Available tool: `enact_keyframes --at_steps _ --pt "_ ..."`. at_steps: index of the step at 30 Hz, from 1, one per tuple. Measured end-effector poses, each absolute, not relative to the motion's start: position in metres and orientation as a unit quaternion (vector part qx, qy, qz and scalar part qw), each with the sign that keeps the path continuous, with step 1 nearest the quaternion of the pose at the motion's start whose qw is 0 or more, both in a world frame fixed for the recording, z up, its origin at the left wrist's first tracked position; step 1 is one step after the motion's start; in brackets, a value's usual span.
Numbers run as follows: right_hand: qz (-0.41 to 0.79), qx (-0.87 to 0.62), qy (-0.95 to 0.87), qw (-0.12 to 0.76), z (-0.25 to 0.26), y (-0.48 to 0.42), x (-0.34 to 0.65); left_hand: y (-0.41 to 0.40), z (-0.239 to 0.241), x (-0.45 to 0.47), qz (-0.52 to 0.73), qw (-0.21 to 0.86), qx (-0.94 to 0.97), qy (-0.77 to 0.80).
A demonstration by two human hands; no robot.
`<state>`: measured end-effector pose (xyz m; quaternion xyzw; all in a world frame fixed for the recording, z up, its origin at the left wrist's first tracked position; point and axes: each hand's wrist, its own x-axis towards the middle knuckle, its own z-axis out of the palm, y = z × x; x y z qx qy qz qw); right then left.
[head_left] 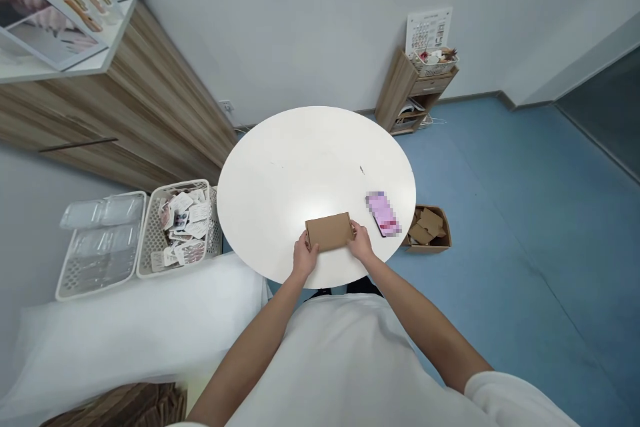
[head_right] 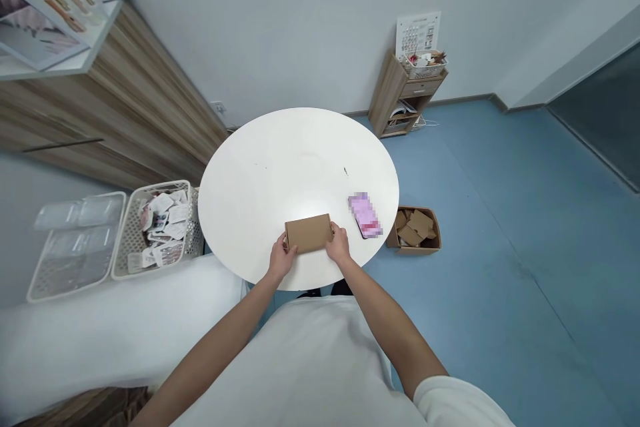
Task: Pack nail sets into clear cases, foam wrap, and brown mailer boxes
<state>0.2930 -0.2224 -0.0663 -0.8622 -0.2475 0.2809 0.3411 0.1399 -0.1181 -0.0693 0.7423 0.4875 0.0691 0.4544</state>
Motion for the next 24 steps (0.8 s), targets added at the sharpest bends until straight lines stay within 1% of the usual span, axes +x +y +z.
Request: enact_keyframes --at_steps 3,6,9,11,14,17,20,24 --pt "0.285 -0.848 -0.242 0.376 -0.058 -0.227 0.293 -0.121 -0.058 0.140 0.087 0.455 0.736 0.494" --pt "0.275 -0.822 -0.229 0.443 -0.046 -0.240 0.301 -0.130 -0.039 0.152 0.127 0.459 0.734 0.485" --pt "0.234 -0.807 -0.199 0.504 -0.034 -0.265 0.322 -0.147 -0.015 0.186 0.131 0.463 0.745 0.461" --pt "0.195 -0.811 -0.170 0.526 -0.028 -0.288 0.345 -0.162 -0.001 0.221 0.110 0.460 0.770 0.428" --pt "0.140 -0.829 -0.109 0.530 -0.025 -0.331 0.388 -0.187 0.014 0.283 0.057 0.450 0.821 0.346" --pt "0.090 -0.852 -0.048 0.514 -0.031 -0.379 0.431 -0.217 0.017 0.350 -0.011 0.436 0.862 0.259" --pt "0.064 -0.872 0.007 0.486 -0.042 -0.424 0.467 -0.249 0.008 0.415 -0.079 0.412 0.886 0.200" --pt "0.071 -0.884 0.073 0.456 -0.058 -0.469 0.508 -0.287 -0.014 0.495 -0.143 0.386 0.899 0.147"
